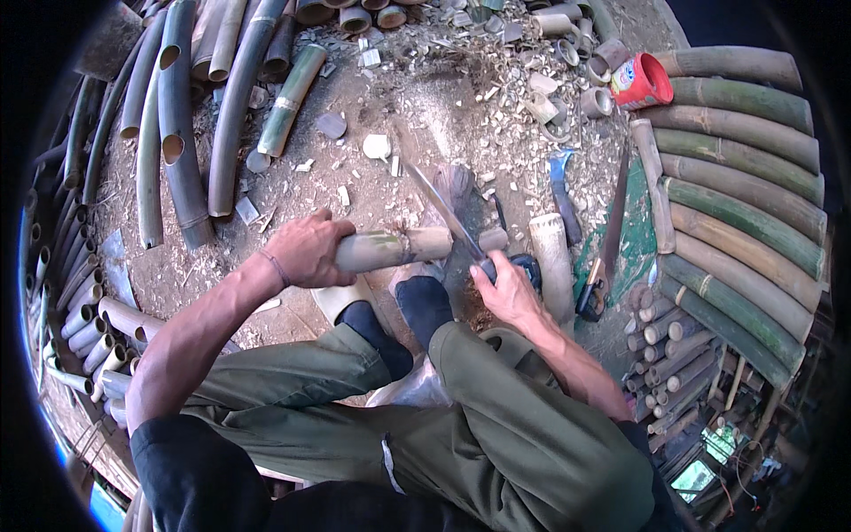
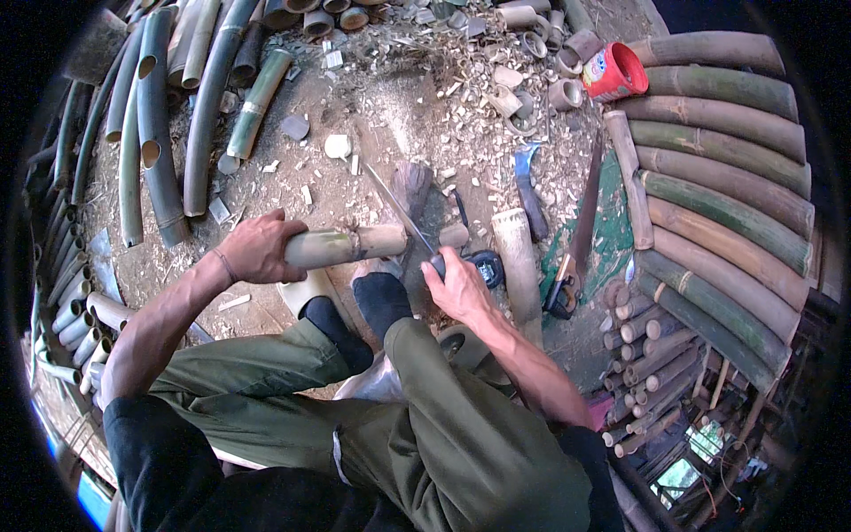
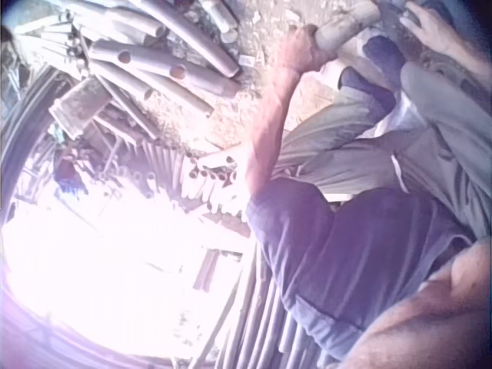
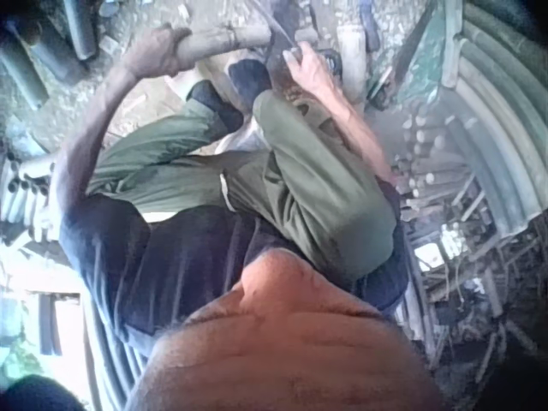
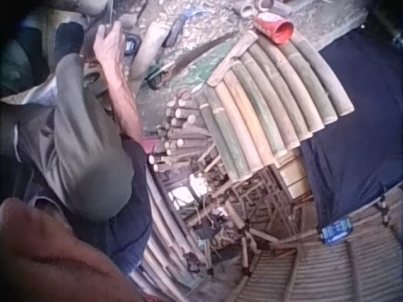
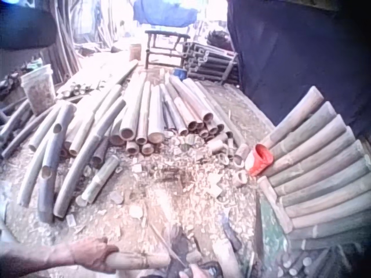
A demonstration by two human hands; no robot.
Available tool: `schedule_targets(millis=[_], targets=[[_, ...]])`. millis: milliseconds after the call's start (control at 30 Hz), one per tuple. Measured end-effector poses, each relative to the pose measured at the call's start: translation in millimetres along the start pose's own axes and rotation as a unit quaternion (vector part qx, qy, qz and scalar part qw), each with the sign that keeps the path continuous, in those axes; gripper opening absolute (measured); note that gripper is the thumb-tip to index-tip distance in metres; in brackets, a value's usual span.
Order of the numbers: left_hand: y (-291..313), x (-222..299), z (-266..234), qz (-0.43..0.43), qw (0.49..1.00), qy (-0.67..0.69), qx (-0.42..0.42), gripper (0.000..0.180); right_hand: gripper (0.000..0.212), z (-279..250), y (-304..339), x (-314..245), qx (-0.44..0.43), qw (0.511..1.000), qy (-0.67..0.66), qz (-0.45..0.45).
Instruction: The person shapes bamboo poles by cutting notches with a saw and a knife, striking the knife with a hollow bamboo segment to carve out sections of the wood before fitting two poles together.
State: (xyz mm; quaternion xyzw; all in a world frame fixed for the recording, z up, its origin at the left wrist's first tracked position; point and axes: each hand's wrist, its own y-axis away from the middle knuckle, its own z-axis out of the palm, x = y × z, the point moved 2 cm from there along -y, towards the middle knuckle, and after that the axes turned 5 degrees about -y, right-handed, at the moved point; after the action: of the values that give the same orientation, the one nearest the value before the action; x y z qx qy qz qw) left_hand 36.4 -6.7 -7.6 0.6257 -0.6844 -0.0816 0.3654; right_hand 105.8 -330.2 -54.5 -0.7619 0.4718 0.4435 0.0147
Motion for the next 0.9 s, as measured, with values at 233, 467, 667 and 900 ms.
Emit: schedule_targets(millis=[233,467,667,900], targets=[[-1.9,7.5,-9.9,-0.019,0.999,0.027,-0.018,0.058,0.038,2.1,11.0,-20.1,0.135,0.973,-0.009,-0.187],[5.4,2.8,-0.5,-0.014,1.000,0.005,0.004,0.051,0.035,-13.0,10.7,-41.0,0.072,0.989,-0.056,-0.115],[5.8,14.3,2.2,0.006,0.994,-0.075,0.083,0.054,0.030,9.1,6.8,15.6,0.069,0.991,0.020,-0.109],[16.3,15.5,12.8,0.017,0.987,-0.116,0.107,0.059,0.037,-20.0,11.6,-62.8,0.126,0.966,-0.147,-0.171]])
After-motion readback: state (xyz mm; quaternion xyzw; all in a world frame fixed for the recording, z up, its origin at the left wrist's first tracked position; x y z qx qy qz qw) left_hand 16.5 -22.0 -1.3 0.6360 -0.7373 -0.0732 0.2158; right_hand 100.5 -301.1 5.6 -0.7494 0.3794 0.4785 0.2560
